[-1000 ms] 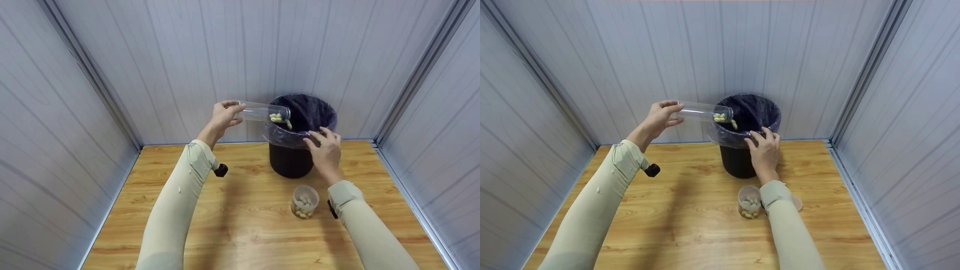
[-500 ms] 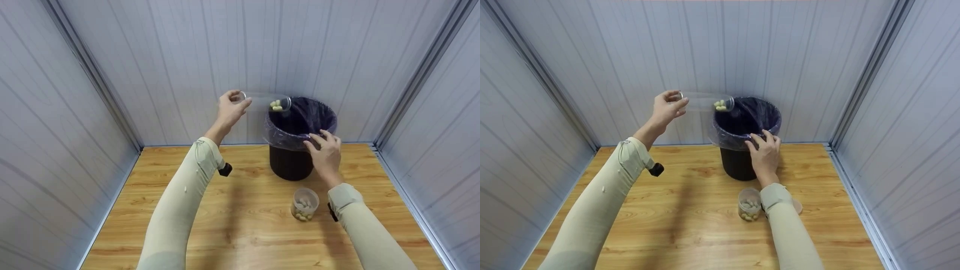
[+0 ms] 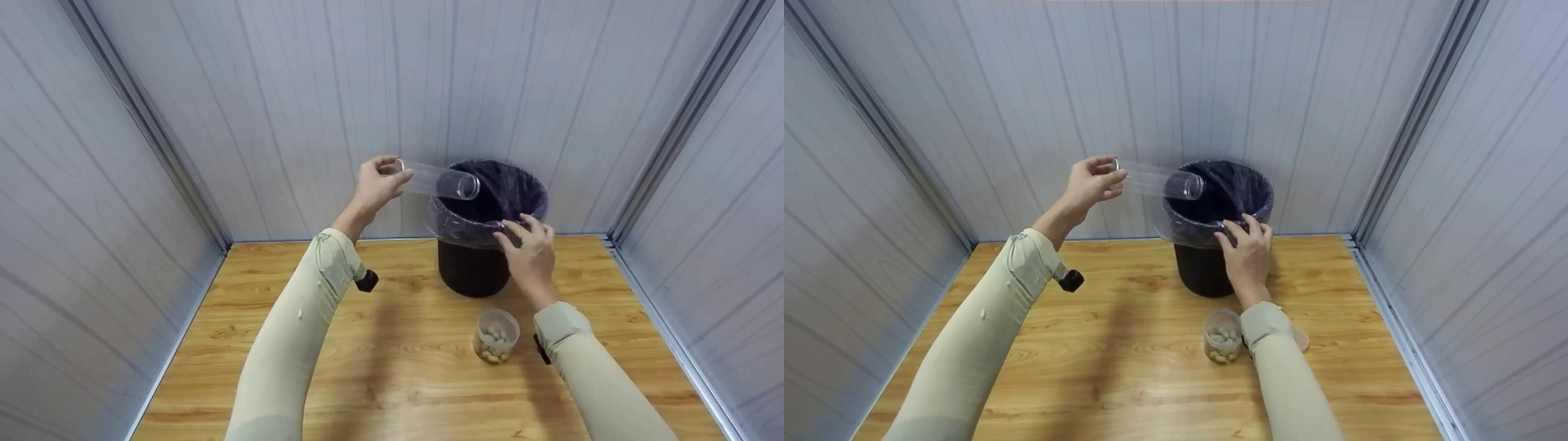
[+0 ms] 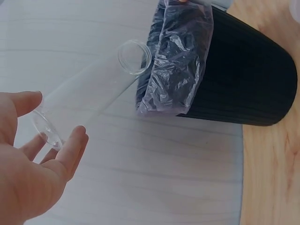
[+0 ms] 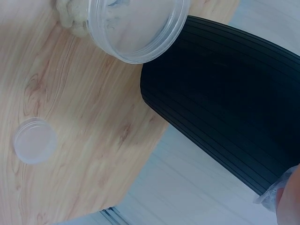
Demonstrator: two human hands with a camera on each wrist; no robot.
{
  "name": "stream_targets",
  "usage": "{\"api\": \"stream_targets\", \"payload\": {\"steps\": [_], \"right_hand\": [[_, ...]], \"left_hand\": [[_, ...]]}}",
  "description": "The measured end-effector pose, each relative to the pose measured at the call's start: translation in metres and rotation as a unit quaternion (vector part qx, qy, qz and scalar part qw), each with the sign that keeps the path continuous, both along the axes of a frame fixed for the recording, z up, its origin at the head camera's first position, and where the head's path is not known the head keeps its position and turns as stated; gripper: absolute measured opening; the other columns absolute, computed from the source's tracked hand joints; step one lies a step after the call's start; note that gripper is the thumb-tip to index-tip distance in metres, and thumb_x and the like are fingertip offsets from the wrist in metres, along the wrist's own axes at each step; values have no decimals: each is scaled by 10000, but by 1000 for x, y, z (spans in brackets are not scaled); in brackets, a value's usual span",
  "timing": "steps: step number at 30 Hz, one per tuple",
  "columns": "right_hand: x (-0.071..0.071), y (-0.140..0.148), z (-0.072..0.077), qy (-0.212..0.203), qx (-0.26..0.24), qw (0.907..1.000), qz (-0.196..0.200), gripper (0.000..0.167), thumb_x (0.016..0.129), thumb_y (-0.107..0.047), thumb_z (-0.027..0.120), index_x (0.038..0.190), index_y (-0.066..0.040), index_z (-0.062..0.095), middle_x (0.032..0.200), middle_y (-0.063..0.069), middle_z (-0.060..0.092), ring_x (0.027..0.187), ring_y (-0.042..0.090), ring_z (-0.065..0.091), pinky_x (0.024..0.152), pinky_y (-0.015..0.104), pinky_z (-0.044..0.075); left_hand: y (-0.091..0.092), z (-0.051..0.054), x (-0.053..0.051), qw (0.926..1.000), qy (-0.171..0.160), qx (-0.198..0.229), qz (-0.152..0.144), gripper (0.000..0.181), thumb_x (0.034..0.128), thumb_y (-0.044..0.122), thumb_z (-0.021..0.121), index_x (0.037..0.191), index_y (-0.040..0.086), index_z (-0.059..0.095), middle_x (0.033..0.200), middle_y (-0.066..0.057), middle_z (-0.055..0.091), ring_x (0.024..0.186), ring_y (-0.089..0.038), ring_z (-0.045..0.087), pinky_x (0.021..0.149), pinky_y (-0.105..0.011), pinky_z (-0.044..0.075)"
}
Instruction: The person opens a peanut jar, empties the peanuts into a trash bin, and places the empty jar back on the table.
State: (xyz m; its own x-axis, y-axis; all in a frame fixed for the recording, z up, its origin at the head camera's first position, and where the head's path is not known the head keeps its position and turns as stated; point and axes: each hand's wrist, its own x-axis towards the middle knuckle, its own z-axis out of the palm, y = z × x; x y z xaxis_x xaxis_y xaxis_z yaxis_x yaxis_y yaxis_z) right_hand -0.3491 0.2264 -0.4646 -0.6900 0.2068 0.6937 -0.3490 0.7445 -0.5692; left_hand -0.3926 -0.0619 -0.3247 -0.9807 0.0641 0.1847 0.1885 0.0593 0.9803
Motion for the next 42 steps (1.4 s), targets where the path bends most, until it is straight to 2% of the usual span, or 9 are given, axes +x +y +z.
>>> {"api": "stream_targets", "payload": {"steps": [7, 11, 15, 21, 23, 29, 34, 38, 42], "right_hand": [[-3, 3, 1, -2, 62, 10000, -27, 297, 803, -256, 816, 1060, -117, 766, 1274, 116, 598, 1158, 365, 452, 894, 539, 446], [-4, 6, 0, 68, 145, 9999, 12, 294, 799, -252, 820, 1054, -114, 768, 1258, 129, 604, 1142, 370, 457, 901, 529, 442], [-2, 7, 1, -29, 223, 9997, 64, 298, 813, -260, 808, 1069, -114, 763, 1265, 132, 600, 1149, 367, 454, 882, 528, 457], [-1, 10, 4, -150, 367, 9991, 136, 297, 823, -269, 798, 1079, -124, 761, 1262, 124, 602, 1151, 366, 459, 805, 545, 486], [-1, 11, 5, -148, 413, 9989, 145, 296, 822, -269, 799, 1078, -123, 762, 1255, 127, 605, 1139, 372, 463, 796, 550, 485], [-4, 12, 9, -42, 484, 9986, 197, 286, 824, -248, 800, 1067, -103, 761, 1227, 153, 616, 1099, 395, 477, 823, 564, 461], [-6, 14, 12, 35, 424, 9989, 193, 272, 820, -216, 803, 1059, -91, 762, 1210, 167, 622, 1094, 407, 477, 872, 570, 432], [-6, 14, 9, -27, 463, 9986, 250, 272, 821, -220, 802, 1059, -94, 763, 1205, 166, 623, 1095, 410, 476, 889, 556, 430], [-5, 15, 5, -65, 467, 9986, 248, 270, 819, -227, 804, 1052, -95, 765, 1201, 164, 623, 1081, 407, 473, 895, 541, 423]], "left_hand": [[-17, -15, 3, 9959, -363, 826, -17, 485, 906, 186, 704, 1275, -29, 473, 1199, -170, 473, 1007, -262, 569, 841, -368, 551], [-28, -28, 7, 9811, -920, 1697, -122, 370, 913, 152, 671, 1158, 1, 438, 1209, -180, 436, 1055, -310, 559, 849, -370, 547], [-40, -43, 14, 9524, -1428, 2653, -457, 264, 892, 96, 614, 1053, -10, 434, 1245, -223, 442, 1075, -355, 578, 878, -396, 533], [-59, -71, 29, 8900, -1840, 3976, -1265, 526, 889, 95, 558, 1349, -44, 343, 1349, -271, 398, 1125, -392, 546, 979, -405, 466], [-63, -79, 34, 8770, -1924, 4166, -1421, 550, 904, 113, 541, 1385, -36, 319, 1307, -241, 438, 1098, -376, 558, 974, -390, 471], [-63, -102, 43, 8904, -1893, 3939, -1273, 306, 955, 172, 492, 1219, 18, 497, 991, -37, 605, 736, -137, 521, 651, -202, 420], [-55, -121, 50, 8984, -1581, 3697, -1766, 428, 940, 97, 532, 1340, -41, 469, 1128, -89, 585, 801, -162, 562, 744, -228, 451], [-51, -137, 57, 9212, -1444, 2986, -2035, 576, 887, -27, 565, 1416, -117, 356, 1265, -182, 512, 908, -214, 606, 849, -298, 493], [-46, -153, 62, 9511, -1249, 2123, -1863, 577, 829, -117, 616, 1367, -137, 408, 1220, -178, 516, 1016, -251, 596, 911, -342, 502]]}}
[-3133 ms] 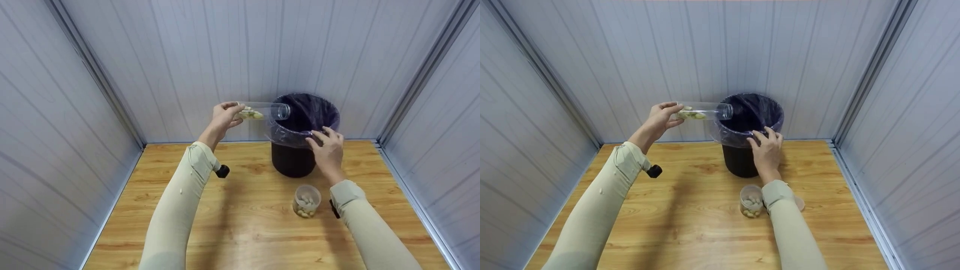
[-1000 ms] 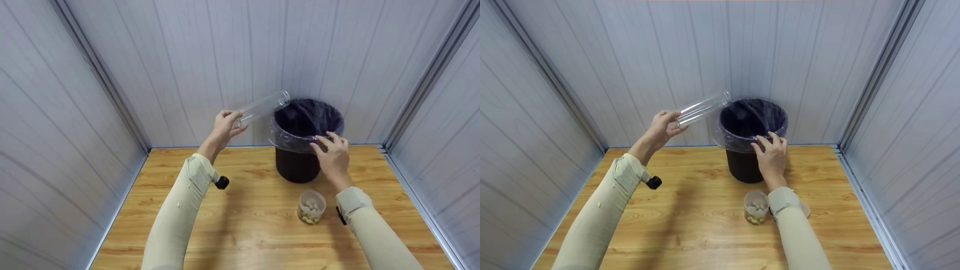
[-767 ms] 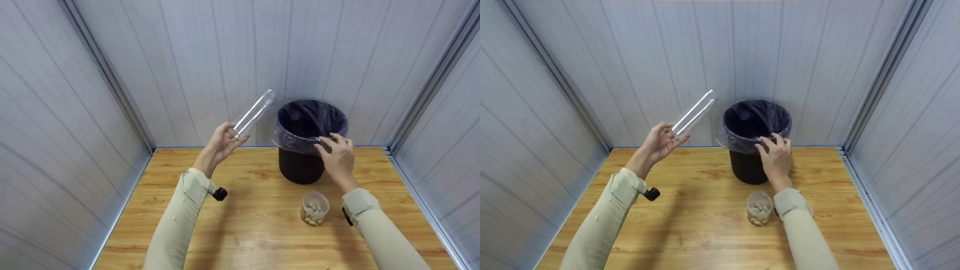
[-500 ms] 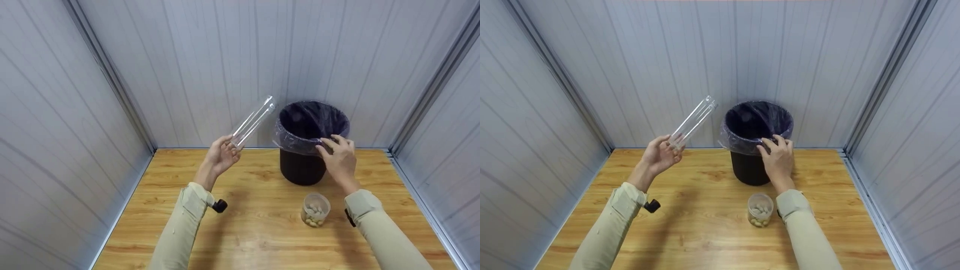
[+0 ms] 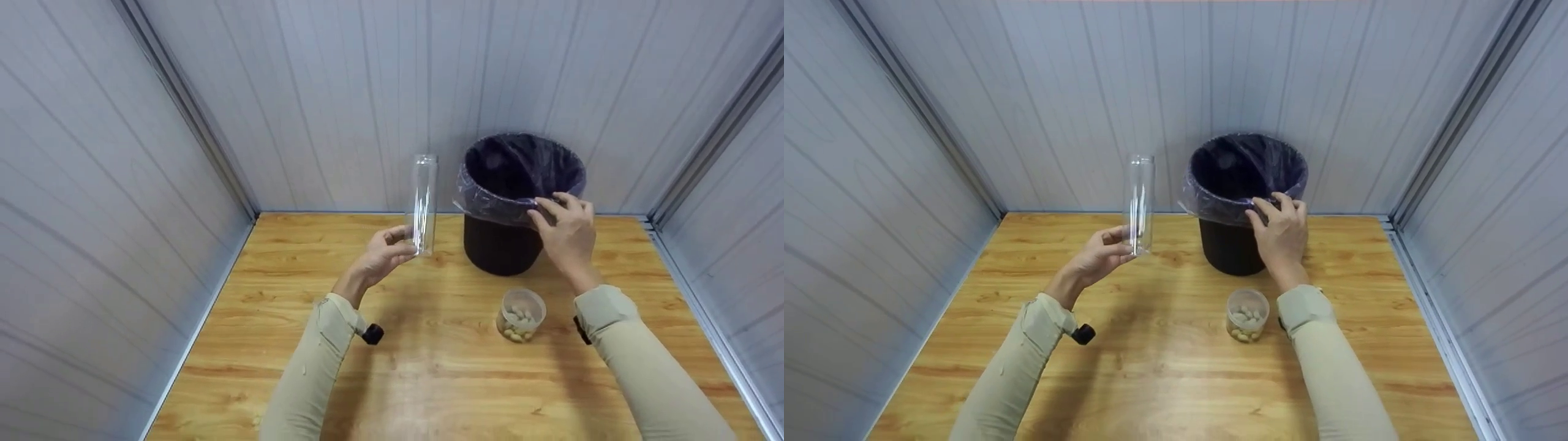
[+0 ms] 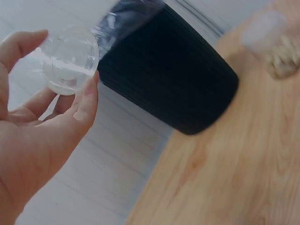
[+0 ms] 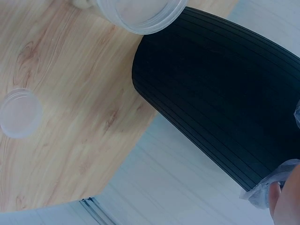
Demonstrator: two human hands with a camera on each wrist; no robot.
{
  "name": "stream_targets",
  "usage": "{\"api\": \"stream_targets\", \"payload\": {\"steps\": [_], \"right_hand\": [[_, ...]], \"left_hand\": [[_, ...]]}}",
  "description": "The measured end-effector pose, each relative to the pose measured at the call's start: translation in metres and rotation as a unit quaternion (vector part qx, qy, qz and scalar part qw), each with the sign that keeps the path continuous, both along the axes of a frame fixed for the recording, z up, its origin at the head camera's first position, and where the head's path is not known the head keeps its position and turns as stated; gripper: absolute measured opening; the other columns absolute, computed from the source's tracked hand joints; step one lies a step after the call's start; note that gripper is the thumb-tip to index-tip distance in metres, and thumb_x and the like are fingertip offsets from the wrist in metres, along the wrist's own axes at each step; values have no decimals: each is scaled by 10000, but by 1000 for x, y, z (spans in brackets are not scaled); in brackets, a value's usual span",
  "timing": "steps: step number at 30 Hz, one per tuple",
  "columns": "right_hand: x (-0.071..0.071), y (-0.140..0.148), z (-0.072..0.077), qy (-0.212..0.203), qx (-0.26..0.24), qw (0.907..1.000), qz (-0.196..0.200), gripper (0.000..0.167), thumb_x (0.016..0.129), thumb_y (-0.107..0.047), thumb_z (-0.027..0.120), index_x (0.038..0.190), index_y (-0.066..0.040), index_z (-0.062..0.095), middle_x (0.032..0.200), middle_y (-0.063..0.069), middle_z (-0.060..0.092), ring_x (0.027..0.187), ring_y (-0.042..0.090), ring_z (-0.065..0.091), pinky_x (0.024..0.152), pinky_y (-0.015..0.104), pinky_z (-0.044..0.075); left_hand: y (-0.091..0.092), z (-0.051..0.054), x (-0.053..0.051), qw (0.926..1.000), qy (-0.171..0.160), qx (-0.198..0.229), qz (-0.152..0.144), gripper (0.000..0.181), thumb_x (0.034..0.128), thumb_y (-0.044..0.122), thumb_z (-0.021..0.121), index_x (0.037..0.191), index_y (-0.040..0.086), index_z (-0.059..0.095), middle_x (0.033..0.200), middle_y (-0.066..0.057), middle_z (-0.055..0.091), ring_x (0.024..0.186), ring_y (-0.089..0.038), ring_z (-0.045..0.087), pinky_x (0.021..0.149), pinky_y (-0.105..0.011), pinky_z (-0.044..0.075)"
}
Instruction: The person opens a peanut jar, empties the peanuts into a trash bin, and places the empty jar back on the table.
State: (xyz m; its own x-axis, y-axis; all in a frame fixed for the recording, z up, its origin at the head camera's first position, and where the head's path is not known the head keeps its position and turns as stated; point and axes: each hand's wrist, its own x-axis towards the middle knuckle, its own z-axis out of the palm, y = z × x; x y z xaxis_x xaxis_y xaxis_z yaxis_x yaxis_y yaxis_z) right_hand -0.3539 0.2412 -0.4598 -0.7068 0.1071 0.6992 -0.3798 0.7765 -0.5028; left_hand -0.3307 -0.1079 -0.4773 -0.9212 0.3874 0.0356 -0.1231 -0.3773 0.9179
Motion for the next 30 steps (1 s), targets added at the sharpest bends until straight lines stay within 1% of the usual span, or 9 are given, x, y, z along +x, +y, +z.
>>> {"api": "stream_targets", "payload": {"steps": [2, 4, 10, 12, 17, 19, 21, 25, 30], "right_hand": [[-1, 1, 2, 10, 2, 10000, -24, 271, 820, -234, 803, 1052, -99, 766, 1204, 162, 622, 1076, 405, 470, 896, 533, 423], [-2, 2, 3, 0, -7, 10000, -50, 271, 819, -242, 803, 1052, -108, 768, 1207, 154, 621, 1075, 398, 469, 890, 529, 428], [-1, 2, 2, 22, -55, 10000, -62, 272, 819, -241, 804, 1056, -115, 767, 1213, 134, 620, 1089, 382, 472, 878, 535, 439], [0, 1, 0, 64, -64, 9999, -62, 270, 815, -239, 807, 1052, -114, 769, 1208, 135, 624, 1084, 382, 477, 873, 537, 439], [-1, -3, -3, 236, -40, 9997, -37, 267, 812, -244, 809, 1040, -110, 771, 1195, 144, 630, 1066, 394, 480, 882, 533, 425], [-2, -3, -4, 292, -30, 9996, -18, 266, 813, -246, 808, 1038, -108, 771, 1189, 148, 631, 1064, 398, 479, 889, 531, 418], [-2, -3, -4, 332, -27, 9994, -12, 265, 809, -244, 811, 1033, -107, 772, 1182, 148, 633, 1062, 398, 479, 893, 527, 415], [-2, -2, -4, 376, -32, 9993, -45, 258, 801, -233, 818, 1021, -105, 775, 1172, 146, 637, 1058, 394, 479, 882, 526, 420], [-2, 0, -7, 346, -17, 9994, -48, 259, 808, -247, 812, 1029, -115, 775, 1183, 134, 633, 1069, 391, 475, 886, 522, 427]], "left_hand": [[2, -5, -3, 9980, 305, -525, 193, 565, 815, -114, 656, 1342, -119, 453, 1223, -174, 527, 1085, -288, 572, 940, -358, 491], [3, -13, -6, 9911, 600, -1093, 456, 574, 809, -64, 712, 1340, -67, 496, 1249, -156, 546, 1138, -309, 543, 946, -360, 486], [0, -53, -17, 9654, 1025, -2047, 1247, 566, 792, 21, 781, 1305, -22, 547, 1243, -142, 585, 1135, -339, 524, 920, -368, 492], [-3, -70, -19, 9495, 1178, -2463, 1549, 568, 784, 26, 787, 1291, -32, 539, 1218, -140, 592, 1114, -333, 546, 912, -379, 496], [-11, -107, -25, 8953, 1569, -3601, 2099, 585, 766, 33, 802, 1265, -16, 500, 1184, -150, 585, 1084, -315, 562, 927, -402, 471], [-12, -117, -28, 8837, 1636, -3820, 2155, 582, 763, 24, 804, 1250, -1, 488, 1188, -174, 575, 1082, -312, 548, 932, -405, 463], [-13, -125, -31, 8761, 1686, -3979, 2139, 584, 757, 11, 805, 1242, 4, 480, 1198, -197, 566, 1083, -315, 534, 933, -397, 460], [-9, -134, -40, 8617, 1700, -4332, 2021, 614, 756, 21, 810, 1267, 1, 468, 1226, -203, 555, 1115, -313, 524, 947, -357, 454], [1, -144, -48, 8505, 1580, -4605, 1991, 619, 774, 51, 803, 1290, -4, 466, 1233, -160, 555, 1137, -259, 530, 984, -343, 438]]}}
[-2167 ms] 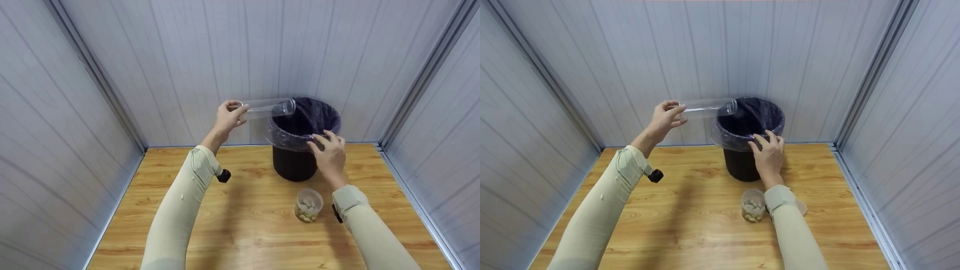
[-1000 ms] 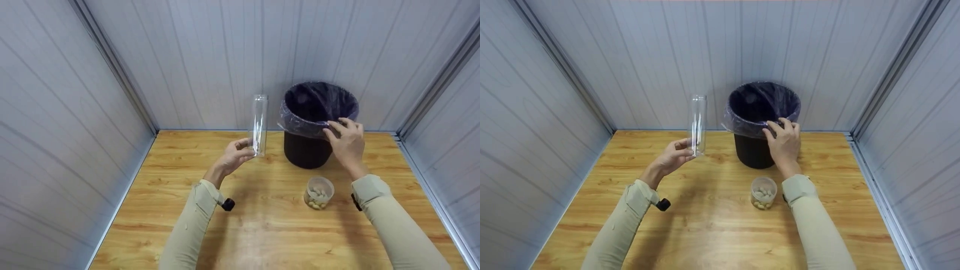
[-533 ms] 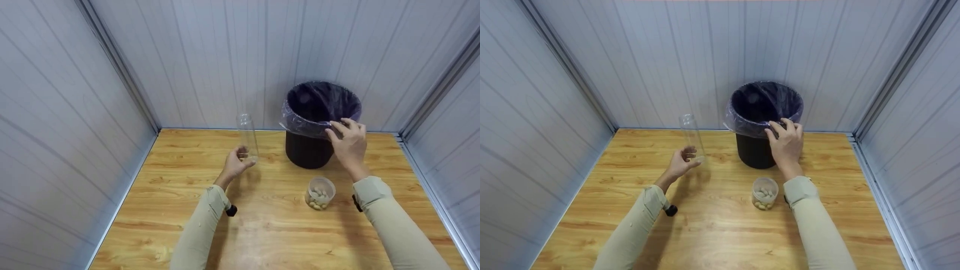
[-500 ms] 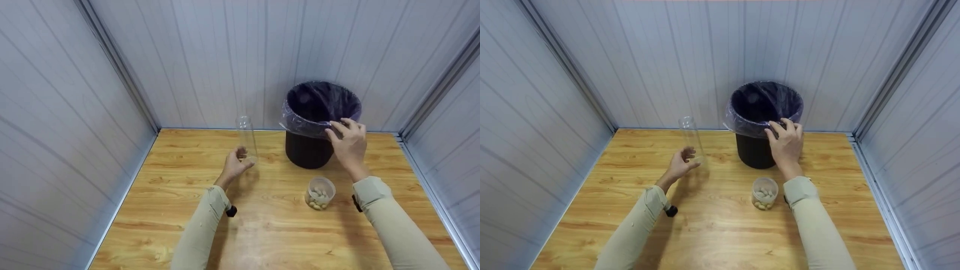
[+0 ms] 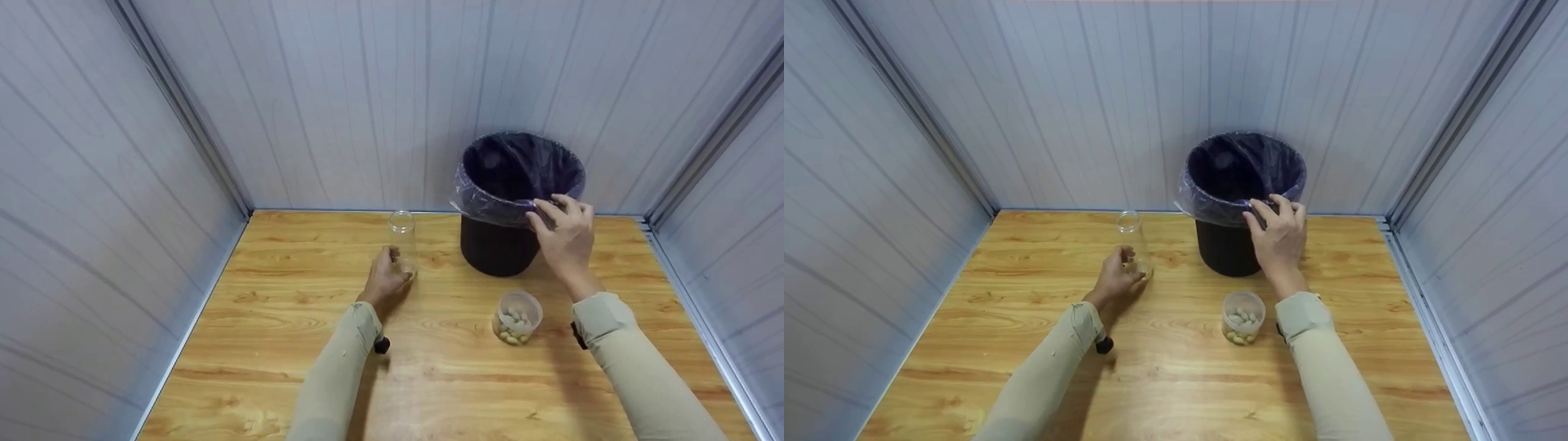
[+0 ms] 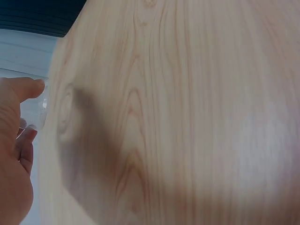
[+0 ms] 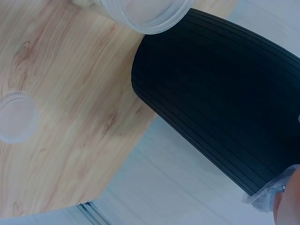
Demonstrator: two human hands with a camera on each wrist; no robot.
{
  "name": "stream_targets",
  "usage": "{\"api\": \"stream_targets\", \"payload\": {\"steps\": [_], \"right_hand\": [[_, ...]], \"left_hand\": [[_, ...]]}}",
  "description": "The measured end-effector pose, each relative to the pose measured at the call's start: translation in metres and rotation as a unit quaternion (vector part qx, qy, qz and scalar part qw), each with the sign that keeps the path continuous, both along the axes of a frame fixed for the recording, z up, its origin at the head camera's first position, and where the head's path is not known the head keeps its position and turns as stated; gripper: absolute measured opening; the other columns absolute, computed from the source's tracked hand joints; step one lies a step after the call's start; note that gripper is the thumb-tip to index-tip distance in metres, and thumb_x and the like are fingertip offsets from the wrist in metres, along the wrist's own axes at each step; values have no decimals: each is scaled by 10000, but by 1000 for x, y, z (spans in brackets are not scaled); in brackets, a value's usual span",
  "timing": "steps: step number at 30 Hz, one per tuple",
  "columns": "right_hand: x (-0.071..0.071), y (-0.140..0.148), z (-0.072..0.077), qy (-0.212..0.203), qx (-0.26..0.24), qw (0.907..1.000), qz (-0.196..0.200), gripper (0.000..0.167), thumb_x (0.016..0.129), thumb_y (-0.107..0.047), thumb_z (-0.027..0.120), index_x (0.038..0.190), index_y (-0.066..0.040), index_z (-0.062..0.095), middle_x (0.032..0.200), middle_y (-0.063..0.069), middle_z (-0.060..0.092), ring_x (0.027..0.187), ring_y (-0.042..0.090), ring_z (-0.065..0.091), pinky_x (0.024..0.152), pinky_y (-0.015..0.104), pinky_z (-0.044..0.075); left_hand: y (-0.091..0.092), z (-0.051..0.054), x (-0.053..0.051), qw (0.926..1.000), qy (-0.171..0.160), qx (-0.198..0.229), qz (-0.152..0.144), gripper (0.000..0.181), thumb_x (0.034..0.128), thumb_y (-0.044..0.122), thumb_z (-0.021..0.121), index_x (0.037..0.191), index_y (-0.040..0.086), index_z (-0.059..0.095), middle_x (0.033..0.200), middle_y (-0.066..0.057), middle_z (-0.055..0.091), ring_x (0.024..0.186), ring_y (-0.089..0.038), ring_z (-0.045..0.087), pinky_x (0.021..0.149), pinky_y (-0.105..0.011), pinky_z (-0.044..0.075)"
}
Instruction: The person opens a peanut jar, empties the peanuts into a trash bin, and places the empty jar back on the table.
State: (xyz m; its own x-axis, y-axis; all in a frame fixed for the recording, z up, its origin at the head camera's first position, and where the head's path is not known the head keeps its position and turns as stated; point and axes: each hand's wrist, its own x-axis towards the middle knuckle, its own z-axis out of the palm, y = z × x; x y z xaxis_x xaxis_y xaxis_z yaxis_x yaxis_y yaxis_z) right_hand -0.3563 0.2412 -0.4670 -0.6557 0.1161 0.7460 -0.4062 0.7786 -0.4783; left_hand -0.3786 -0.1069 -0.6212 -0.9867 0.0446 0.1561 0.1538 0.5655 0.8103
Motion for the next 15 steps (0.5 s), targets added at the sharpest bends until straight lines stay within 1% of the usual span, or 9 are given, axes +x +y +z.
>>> {"api": "stream_targets", "payload": {"steps": [4, 6, 8, 10, 12, 14, 15], "right_hand": [[1, 1, -1, 2, -3, 10000, -7, 260, 811, -254, 810, 1031, -120, 776, 1187, 126, 631, 1073, 392, 473, 896, 513, 426], [1, 1, -1, 55, -1, 10000, -7, 259, 806, -249, 813, 1024, -115, 776, 1181, 130, 633, 1062, 395, 476, 891, 516, 424], [0, 1, -2, 85, -3, 10000, -12, 259, 808, -252, 812, 1026, -117, 776, 1183, 129, 632, 1062, 392, 477, 886, 515, 428], [-1, 0, -4, 130, 11, 9999, -8, 259, 814, -251, 806, 1034, -119, 773, 1190, 133, 628, 1062, 395, 474, 885, 518, 426], [-2, 0, -6, 199, 43, 9998, -11, 267, 818, -252, 802, 1049, -122, 768, 1204, 141, 623, 1061, 403, 473, 889, 519, 419], [-3, -1, -8, 275, 41, 9996, 2, 285, 820, -251, 801, 1072, -125, 762, 1228, 147, 617, 1062, 410, 472, 891, 521, 414], [-3, -1, -10, 320, 25, 9995, 11, 298, 818, -246, 803, 1086, -123, 757, 1244, 151, 613, 1064, 414, 472, 896, 524, 409]], "left_hand": [[5, -8, -4, 9996, -242, -101, 63, 630, 782, 51, 795, 1313, 17, 456, 1255, -131, 551, 1155, -238, 529, 982, -354, 445], [6, -13, -5, 9993, -352, -11, 89, 627, 774, 34, 794, 1304, 30, 459, 1257, -119, 548, 1151, -223, 525, 980, -350, 445], [7, -17, -6, 9991, -395, 121, 105, 626, 764, 19, 795, 1292, 35, 460, 1250, -114, 546, 1139, -217, 523, 972, -352, 450], [7, -20, -7, 9992, -332, 191, 70, 624, 756, 1, 789, 1282, 19, 454, 1223, -128, 545, 1113, -225, 525, 957, -355, 456], [8, -22, -7, 9997, -201, 110, 76, 636, 755, 4, 789, 1292, 2, 447, 1204, -140, 550, 1103, -230, 530, 960, -354, 452], [7, -23, -6, 9997, -13, -151, 178, 666, 759, 36, 797, 1315, -20, 435, 1193, -159, 552, 1097, -251, 537, 955, -365, 455], [7, -22, -5, 9991, 62, -325, 277, 684, 762, 61, 801, 1329, -33, 430, 1196, -175, 554, 1108, -267, 539, 962, -373, 453]]}}
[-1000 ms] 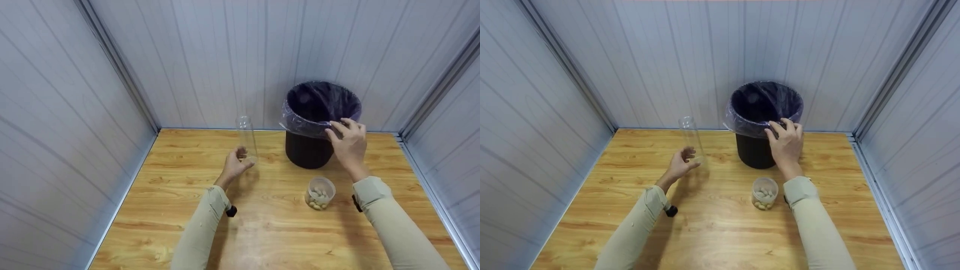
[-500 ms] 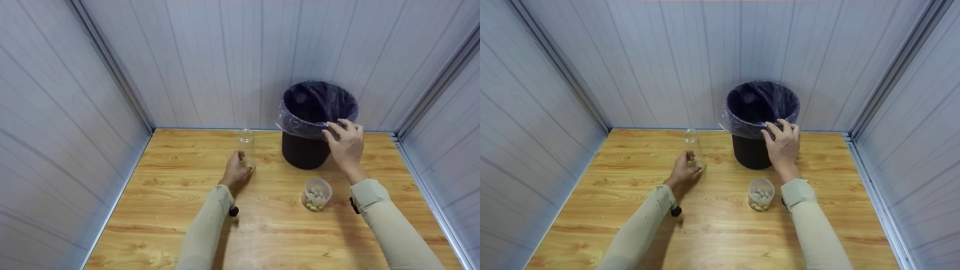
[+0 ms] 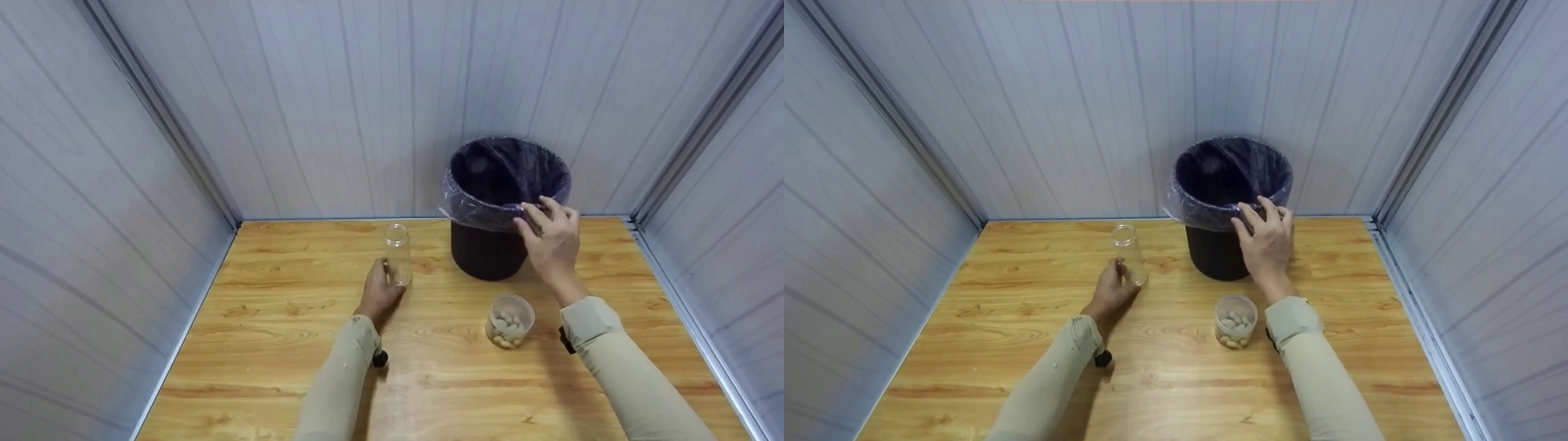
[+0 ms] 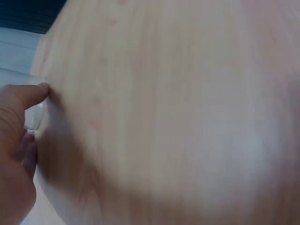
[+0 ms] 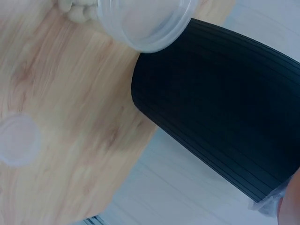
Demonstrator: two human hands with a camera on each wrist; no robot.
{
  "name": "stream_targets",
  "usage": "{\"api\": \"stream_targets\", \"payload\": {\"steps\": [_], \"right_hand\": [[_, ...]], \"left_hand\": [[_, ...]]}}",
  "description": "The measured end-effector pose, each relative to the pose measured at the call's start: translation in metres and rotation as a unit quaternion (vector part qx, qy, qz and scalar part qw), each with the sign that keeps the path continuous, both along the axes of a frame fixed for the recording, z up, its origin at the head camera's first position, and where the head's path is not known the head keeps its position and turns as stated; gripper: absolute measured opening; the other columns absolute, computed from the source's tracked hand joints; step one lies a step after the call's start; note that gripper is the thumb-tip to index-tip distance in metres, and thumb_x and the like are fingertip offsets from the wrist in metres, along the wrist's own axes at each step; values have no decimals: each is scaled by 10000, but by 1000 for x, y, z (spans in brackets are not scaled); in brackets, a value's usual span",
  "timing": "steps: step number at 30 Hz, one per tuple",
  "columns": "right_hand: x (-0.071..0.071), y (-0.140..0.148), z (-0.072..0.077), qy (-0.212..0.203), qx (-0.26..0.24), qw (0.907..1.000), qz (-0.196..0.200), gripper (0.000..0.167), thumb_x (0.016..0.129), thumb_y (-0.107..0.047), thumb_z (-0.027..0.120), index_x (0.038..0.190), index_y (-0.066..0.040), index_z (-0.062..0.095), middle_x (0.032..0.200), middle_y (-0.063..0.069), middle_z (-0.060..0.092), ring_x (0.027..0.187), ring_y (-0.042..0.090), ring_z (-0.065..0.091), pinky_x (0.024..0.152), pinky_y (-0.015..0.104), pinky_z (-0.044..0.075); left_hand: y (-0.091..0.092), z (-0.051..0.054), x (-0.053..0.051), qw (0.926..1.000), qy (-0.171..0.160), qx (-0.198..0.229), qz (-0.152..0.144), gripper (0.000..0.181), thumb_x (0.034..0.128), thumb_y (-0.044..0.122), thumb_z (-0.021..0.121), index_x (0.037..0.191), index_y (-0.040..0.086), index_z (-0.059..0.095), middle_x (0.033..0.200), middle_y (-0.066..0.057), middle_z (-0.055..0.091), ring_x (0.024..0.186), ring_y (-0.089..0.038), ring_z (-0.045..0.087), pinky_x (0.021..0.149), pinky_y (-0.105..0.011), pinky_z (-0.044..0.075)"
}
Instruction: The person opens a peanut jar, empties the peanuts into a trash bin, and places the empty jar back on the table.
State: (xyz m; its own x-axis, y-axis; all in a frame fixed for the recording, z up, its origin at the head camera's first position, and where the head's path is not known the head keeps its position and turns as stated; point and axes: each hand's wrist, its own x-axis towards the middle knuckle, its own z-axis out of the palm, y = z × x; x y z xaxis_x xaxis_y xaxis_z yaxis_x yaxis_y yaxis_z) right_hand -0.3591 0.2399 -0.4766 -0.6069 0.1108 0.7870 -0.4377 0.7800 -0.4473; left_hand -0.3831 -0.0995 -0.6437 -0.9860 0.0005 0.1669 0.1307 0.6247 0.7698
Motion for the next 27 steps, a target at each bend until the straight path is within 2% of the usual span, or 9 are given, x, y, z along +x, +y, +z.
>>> {"api": "stream_targets", "payload": {"steps": [2, 4, 8, 10, 13, 18, 20, 23, 27], "right_hand": [[1, -1, -3, 71, -70, 9999, 29, 334, 812, -239, 810, 1120, -125, 746, 1280, 145, 604, 1069, 415, 473, 898, 524, 405], [1, -2, -5, 159, -185, 9997, 53, 371, 808, -227, 814, 1155, -127, 730, 1312, 129, 592, 1073, 409, 482, 903, 522, 405], [3, 1, -9, 484, -257, 9985, 76, 416, 816, -196, 805, 1207, -105, 697, 1330, 123, 579, 1079, 409, 526, 920, 512, 426], [5, 2, -12, 679, -226, 9974, 111, 433, 815, -180, 804, 1223, -96, 686, 1328, 139, 576, 1093, 412, 546, 935, 512, 432], [7, 5, -15, 1006, -176, 9946, 200, 462, 793, -156, 817, 1228, -84, 680, 1327, 160, 573, 1116, 415, 554, 958, 512, 428], [23, 4, -24, 1357, -204, 9898, 376, 350, 794, -104, 791, 1134, -61, 718, 1251, 139, 626, 1084, 384, 565, 959, 471, 432], [39, 2, -37, 1148, -102, 9926, 395, 280, 807, -112, 765, 1079, -55, 731, 1193, 134, 650, 1044, 358, 571, 910, 449, 449], [66, -5, -60, 531, 152, 9982, 224, 244, 798, -155, 764, 1023, -64, 740, 1147, 150, 651, 986, 349, 565, 816, 453, 465], [88, -17, -80, -726, 714, 9948, -59, 403, 768, -276, 809, 1100, -69, 714, 1186, 213, 605, 987, 412, 543, 789, 520, 464]], "left_hand": [[0, 1, 8, 9987, -4, -404, 320, 717, 768, 128, 812, 1348, -53, 432, 1218, -199, 552, 1144, -304, 525, 984, -396, 439], [0, 4, 17, 9935, -209, -914, 646, 720, 773, 222, 817, 1334, -53, 460, 1221, -211, 540, 1147, -343, 506, 966, -441, 443], [1, 12, 41, 9733, -859, -1876, 1001, 649, 767, 410, 804, 1218, 5, 573, 1168, -180, 534, 1094, -373, 482, 880, -517, 454], [0, 16, 55, 9641, -1081, -2200, 1022, 629, 756, 477, 794, 1164, 37, 605, 1141, -162, 540, 1068, -376, 483, 842, -537, 457], [-2, 27, 75, 9584, -1271, -2382, 930, 670, 741, 500, 794, 1203, 57, 598, 1165, -159, 538, 1073, -400, 475, 819, -560, 455], [-7, 49, 116, 9658, -1507, -2032, 575, 743, 703, 324, 849, 1310, 41, 529, 1271, -225, 471, 1103, -469, 435, 826, -604, 445], [-9, 50, 134, 9674, -1671, -1849, 440, 775, 650, 242, 878, 1311, 34, 531, 1327, -256, 435, 1146, -496, 406, 848, -629, 430], [-12, 45, 156, 9660, -1808, -1824, 300, 868, 603, 249, 913, 1348, 42, 518, 1424, -298, 360, 1252, -551, 324, 881, -672, 404], [-16, 38, 166, 9677, -1681, -1858, 297, 901, 616, 331, 920, 1368, 56, 506, 1476, -315, 301, 1326, -577, 218, 935, -705, 345]]}}
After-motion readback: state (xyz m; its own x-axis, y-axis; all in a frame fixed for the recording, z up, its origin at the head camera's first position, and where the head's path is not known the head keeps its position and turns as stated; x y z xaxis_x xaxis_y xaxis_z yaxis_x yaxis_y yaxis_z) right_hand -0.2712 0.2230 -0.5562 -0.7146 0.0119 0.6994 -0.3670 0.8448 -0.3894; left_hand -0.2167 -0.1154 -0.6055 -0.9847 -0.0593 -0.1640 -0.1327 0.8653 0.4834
